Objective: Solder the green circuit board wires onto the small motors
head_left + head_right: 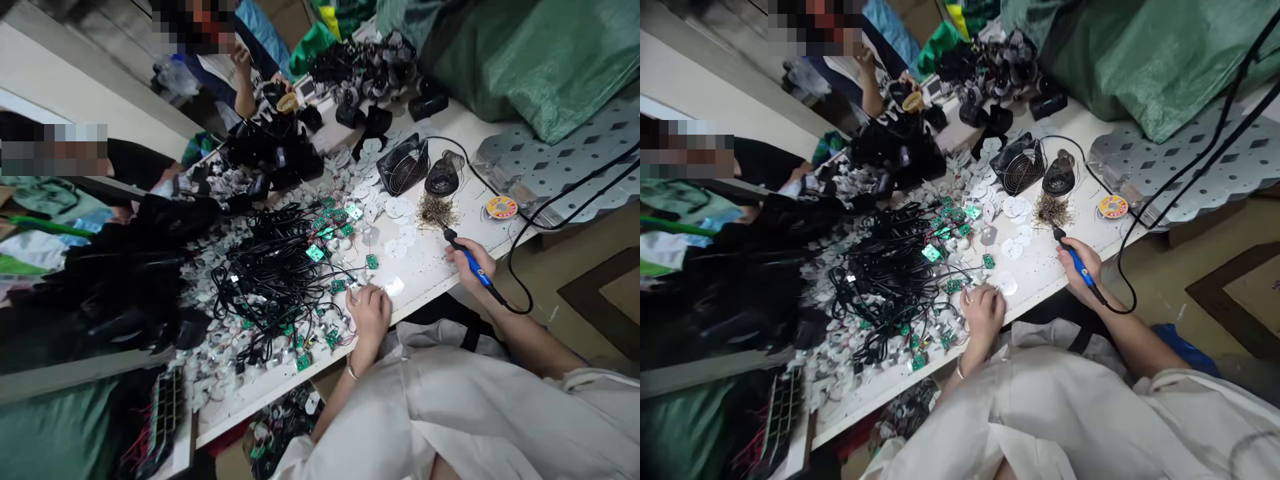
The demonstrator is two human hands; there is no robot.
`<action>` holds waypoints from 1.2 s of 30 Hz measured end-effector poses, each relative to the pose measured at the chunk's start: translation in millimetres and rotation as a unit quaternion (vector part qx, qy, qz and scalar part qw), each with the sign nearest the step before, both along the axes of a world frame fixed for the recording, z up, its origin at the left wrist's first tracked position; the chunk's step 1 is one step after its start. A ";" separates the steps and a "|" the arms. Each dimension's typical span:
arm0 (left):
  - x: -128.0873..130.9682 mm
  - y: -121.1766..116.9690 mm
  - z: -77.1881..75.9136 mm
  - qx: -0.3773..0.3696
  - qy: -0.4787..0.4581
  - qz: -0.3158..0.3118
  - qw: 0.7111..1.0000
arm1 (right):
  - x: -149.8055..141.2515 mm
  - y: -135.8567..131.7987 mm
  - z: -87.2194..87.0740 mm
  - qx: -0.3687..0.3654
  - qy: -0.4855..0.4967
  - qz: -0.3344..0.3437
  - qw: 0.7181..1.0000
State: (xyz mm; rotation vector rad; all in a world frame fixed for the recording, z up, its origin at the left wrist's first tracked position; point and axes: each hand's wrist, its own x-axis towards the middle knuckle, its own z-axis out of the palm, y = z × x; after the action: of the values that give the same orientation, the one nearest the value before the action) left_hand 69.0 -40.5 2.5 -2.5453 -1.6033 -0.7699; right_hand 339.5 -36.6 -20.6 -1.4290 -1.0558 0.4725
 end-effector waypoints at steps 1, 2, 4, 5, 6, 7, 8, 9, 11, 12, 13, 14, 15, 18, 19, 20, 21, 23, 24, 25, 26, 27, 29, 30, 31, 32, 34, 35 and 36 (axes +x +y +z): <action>-0.5 -0.6 -0.7 0.002 -0.007 -0.002 1.000 | 0.4 1.8 0.3 0.009 -0.050 0.001 0.999; -0.9 -1.2 -1.3 0.003 -0.014 -0.005 1.000 | 1.2 3.8 2.1 0.021 -0.097 0.002 0.995; -1.1 -2.5 -2.5 0.005 -0.028 -0.010 1.000 | 1.2 7.7 8.1 0.048 -0.173 0.019 0.984; -1.1 -3.1 -3.0 0.006 -0.035 -0.011 0.999 | -0.4 9.5 11.2 0.063 -0.199 0.033 0.977; -1.0 -3.9 -3.4 0.008 -0.041 -0.011 0.999 | -3.0 11.1 13.8 0.078 -0.216 0.045 0.972; -0.9 -4.7 -3.8 0.010 -0.047 -0.010 0.999 | -6.4 12.5 15.6 0.088 -0.224 0.057 0.969; -0.8 -5.5 -4.1 0.012 -0.052 -0.007 0.999 | -10.2 13.6 16.6 0.096 -0.224 0.068 0.968; -0.8 -6.2 -4.4 0.013 -0.056 -0.004 0.998 | -13.9 14.3 17.0 0.101 -0.220 0.077 0.967; -0.6 -7.3 -4.9 0.013 -0.062 0.001 0.998 | -19.8 14.4 16.6 0.106 -0.212 0.085 0.968; -0.5 -7.5 -5.3 0.012 -0.064 0.002 0.998 | -21.5 14.0 16.3 0.105 -0.208 0.085 0.969; -0.5 -7.6 -5.6 0.010 -0.065 0.002 0.998 | -22.4 13.4 16.1 0.100 -0.202 0.082 0.971; -0.4 -7.5 -5.9 0.008 -0.064 0.001 0.998 | -22.8 12.6 16.0 0.091 -0.192 0.073 0.974; -0.4 -7.4 -6.1 0.005 -0.064 -0.001 0.998 | -22.8 11.8 16.0 0.078 -0.178 0.062 0.979; -0.8 -7.8 -5.6 0.002 -0.065 -0.003 0.998 | -23.0 9.8 17.0 0.048 -0.144 0.032 0.988; -1.1 -8.2 -5.0 0.002 -0.067 -0.003 0.998 | -23.6 9.4 17.4 0.045 -0.142 0.025 0.988; -1.5 -8.6 -4.4 0.002 -0.071 -0.003 0.997 | -24.4 9.1 17.9 0.048 -0.147 0.019 0.988; -2.1 -9.0 -3.8 0.003 -0.075 -0.004 0.997 | -25.4 8.8 18.3 0.057 -0.157 0.017 0.986; -3.5 -9.6 -3.3 0.007 -0.081 -0.006 0.997 | -27.4 8.4 18.5 0.086 -0.186 0.020 0.979; -4.3 -9.7 -3.5 0.010 -0.083 -0.008 0.996 | -28.3 8.1 18.3 0.101 -0.201 0.022 0.974; -5.2 -9.8 -4.0 0.013 -0.084 -0.009 0.996 | -28.9 7.7 17.8 0.112 -0.214 0.024 0.970; -6.1 -10.0 -4.8 0.014 -0.083 -0.010 0.996 | -29.4 7.0 17.0 0.118 -0.224 0.024 0.967; -7.0 -10.3 -5.7 0.012 -0.082 -0.012 0.996 | -29.6 6.2 15.9 0.117 -0.230 0.023 0.966; -8.6 -11.1 -7.6 0.005 -0.084 -0.016 0.996 | -29.6 4.4 13.4 0.108 -0.234 0.016 0.966; -9.1 -11.6 -8.5 0.003 -0.087 -0.017 0.996 | -29.4 3.8 12.3 0.105 -0.234 0.011 0.967; -9.3 -12.0 -9.1 0.001 -0.091 -0.019 0.996 | -29.2 3.4 11.6 0.106 -0.234 0.006 0.966; -9.1 -12.3 -9.5 0.001 -0.097 -0.019 0.995 | -28.9 3.2 11.4 0.108 -0.235 0.002 0.966; -7.6 -12.3 -9.4 0.004 -0.103 -0.014 0.995 | -28.2 3.5 13.0 0.113 -0.244 0.008 0.963; -6.4 -12.1 -9.0 0.004 -0.102 -0.009 0.995 | -27.7 3.7 14.6 0.115 -0.251 0.015 0.961; -4.9 -11.7 -8.3 0.004 -0.098 -0.003 0.995 | -27.2 3.8 16.5 0.117 -0.255 0.023 0.960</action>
State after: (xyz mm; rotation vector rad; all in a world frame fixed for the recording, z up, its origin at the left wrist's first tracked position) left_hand 64.1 -52.2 -5.7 -2.5396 -1.6404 -1.0547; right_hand 312.3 -32.7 -4.1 -1.3449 -1.5029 -0.0019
